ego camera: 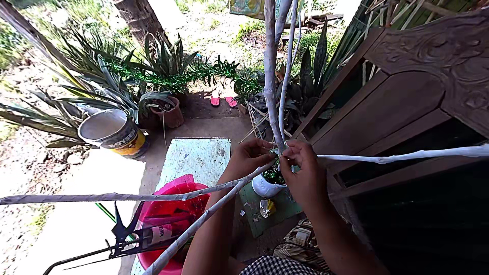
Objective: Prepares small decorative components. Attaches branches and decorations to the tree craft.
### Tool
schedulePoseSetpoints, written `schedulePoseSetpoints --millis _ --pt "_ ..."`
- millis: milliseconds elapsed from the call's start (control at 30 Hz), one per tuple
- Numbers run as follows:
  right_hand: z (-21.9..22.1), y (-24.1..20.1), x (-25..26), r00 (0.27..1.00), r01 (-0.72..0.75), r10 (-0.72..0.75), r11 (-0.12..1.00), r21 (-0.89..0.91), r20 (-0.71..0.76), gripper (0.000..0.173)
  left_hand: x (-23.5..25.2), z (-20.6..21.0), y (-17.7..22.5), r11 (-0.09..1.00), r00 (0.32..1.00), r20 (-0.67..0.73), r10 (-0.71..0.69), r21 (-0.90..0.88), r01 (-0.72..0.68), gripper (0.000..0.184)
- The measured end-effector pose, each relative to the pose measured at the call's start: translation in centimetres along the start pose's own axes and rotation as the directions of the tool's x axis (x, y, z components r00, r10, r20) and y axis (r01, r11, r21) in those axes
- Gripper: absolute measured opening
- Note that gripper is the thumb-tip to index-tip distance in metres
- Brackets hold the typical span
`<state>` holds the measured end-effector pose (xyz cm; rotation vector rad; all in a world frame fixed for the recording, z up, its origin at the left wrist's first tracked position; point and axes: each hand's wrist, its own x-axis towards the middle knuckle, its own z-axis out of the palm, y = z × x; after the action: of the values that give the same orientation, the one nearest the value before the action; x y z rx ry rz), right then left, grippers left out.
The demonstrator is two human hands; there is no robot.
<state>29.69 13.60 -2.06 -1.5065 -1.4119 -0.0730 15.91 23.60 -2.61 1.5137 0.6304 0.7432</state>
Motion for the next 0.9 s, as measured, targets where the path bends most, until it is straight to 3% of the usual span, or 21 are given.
schedulePoseSetpoints --millis 167,300,500,600,733,900 --pt "-0.3 -0.1 1.4 0.998 -0.005 0.007 0.999 -0.033 0.059 0.033 -0.3 -0.2 -1.3 0.995 0.998 0.027 0.065 -0.073 -0.063 0.027" --pt "-1.2 -0.4 2.7 0.996 0.012 -0.016 0.999 0.045 0.085 0.032 -0.9 0.0 -2.2 0.982 0.991 0.002 0.136 -0.132 -0.135 0.034" --pt "-6.1 -0.6 0.3 0.986 0.164 -0.157 0.901 0.401 -0.049 0.025 -1.7 0.5 -3.8 0.971 0.977 -0.053 0.208 -0.110 -0.213 0.034" --pt "-5.8 2.1 -2.7 0.993 0.118 -0.107 0.866 0.485 -0.051 0.024 -2.0 1.2 -3.9 0.971 0.971 -0.128 0.202 -0.106 -0.216 0.033" --pt "-1.6 5.4 -6.2 0.985 -0.001 0.105 0.797 0.604 -0.137 0.025 -2.2 2.0 -3.8 0.977 0.960 -0.221 0.171 -0.088 -0.195 0.040" --pt "1.8 4.2 -7.6 0.963 -0.052 0.207 0.768 0.639 -0.171 0.036 -2.5 2.4 -4.1 0.964 0.935 -0.266 0.234 -0.060 -0.259 0.039"
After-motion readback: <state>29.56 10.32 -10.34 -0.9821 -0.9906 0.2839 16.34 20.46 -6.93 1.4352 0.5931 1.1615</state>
